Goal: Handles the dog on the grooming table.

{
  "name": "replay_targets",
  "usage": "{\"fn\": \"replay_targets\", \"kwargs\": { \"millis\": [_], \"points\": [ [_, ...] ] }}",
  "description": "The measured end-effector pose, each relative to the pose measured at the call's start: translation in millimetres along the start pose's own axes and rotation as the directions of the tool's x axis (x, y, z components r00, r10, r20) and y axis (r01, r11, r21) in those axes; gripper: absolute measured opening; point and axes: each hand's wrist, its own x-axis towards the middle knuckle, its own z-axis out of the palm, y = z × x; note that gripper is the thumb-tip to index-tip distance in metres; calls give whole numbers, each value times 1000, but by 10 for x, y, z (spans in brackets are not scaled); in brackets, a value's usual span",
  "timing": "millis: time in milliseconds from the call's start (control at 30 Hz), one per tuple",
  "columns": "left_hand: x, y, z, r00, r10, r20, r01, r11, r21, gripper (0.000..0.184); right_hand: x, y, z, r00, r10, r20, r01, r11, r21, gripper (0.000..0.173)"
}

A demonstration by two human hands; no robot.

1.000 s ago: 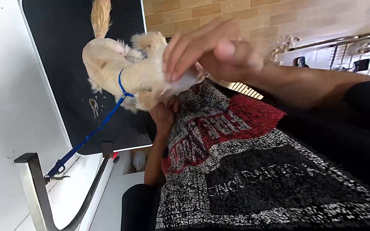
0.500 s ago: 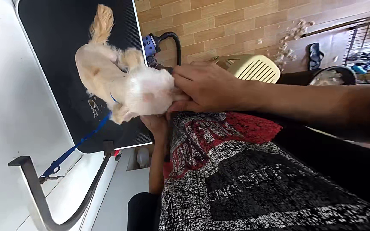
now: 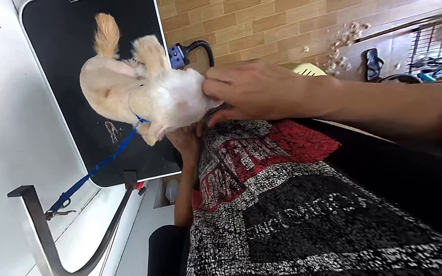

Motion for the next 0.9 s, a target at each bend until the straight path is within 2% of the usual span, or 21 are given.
{"fn": "replay_targets", "kwargs": {
  "millis": [100,167,233,300,367,433,500,567,600,667,700,733,800,833,900],
  "points": [
    [5,17,24,1000,6,-17,-6,1000,-25,50,33,157,71,996,-60,-58,70,978,195,24],
    [-25,-4,-8,998,12,-62,-12,1000,12,49,63,221,64,989,-145,-6,138,924,357,23],
    [-95,-23,-62,996,-27,-89,30,999,33,50,51,235,101,984,-174,40,134,867,479,18],
    [-108,-43,-60,991,-85,-102,84,996,-21,53,13,293,163,990,-134,46,98,879,466,13],
    [-114,-22,-47,991,-110,-78,100,986,-131,58,-34,328,249,996,-72,58,46,929,368,19],
    [-51,26,3,997,-67,-41,55,967,-247,62,-63,379,305,996,-30,79,4,949,314,18],
    [62,96,30,1000,18,-26,-24,956,-292,65,-116,421,267,983,-5,181,-62,929,364,23],
    [149,154,57,994,98,-48,-107,964,-243,67,-182,435,172,905,-1,426,-194,889,415,38],
    [152,176,55,992,115,-58,-125,968,-220,68,-226,430,166,834,8,551,-283,865,415,42],
    [153,198,13,991,112,-68,-123,974,-193,67,-300,497,257,696,70,714,-474,793,384,44],
    [157,199,-18,992,105,-67,-115,977,-180,65,-345,562,341,643,130,755,-593,709,382,44],
    [157,201,-44,993,99,-71,-109,980,-167,65,-424,636,464,606,208,768,-717,561,414,46],
    [175,210,-65,989,117,-94,-130,979,-157,65,-528,782,680,453,350,820,-890,220,399,52],
    [204,226,-72,986,133,-102,-148,976,-160,66,-518,857,761,388,390,835,-921,124,370,53],
    [249,281,-81,979,167,-113,-183,972,-150,66,-439,897,853,336,445,830,-938,84,335,56]
  ]
}}
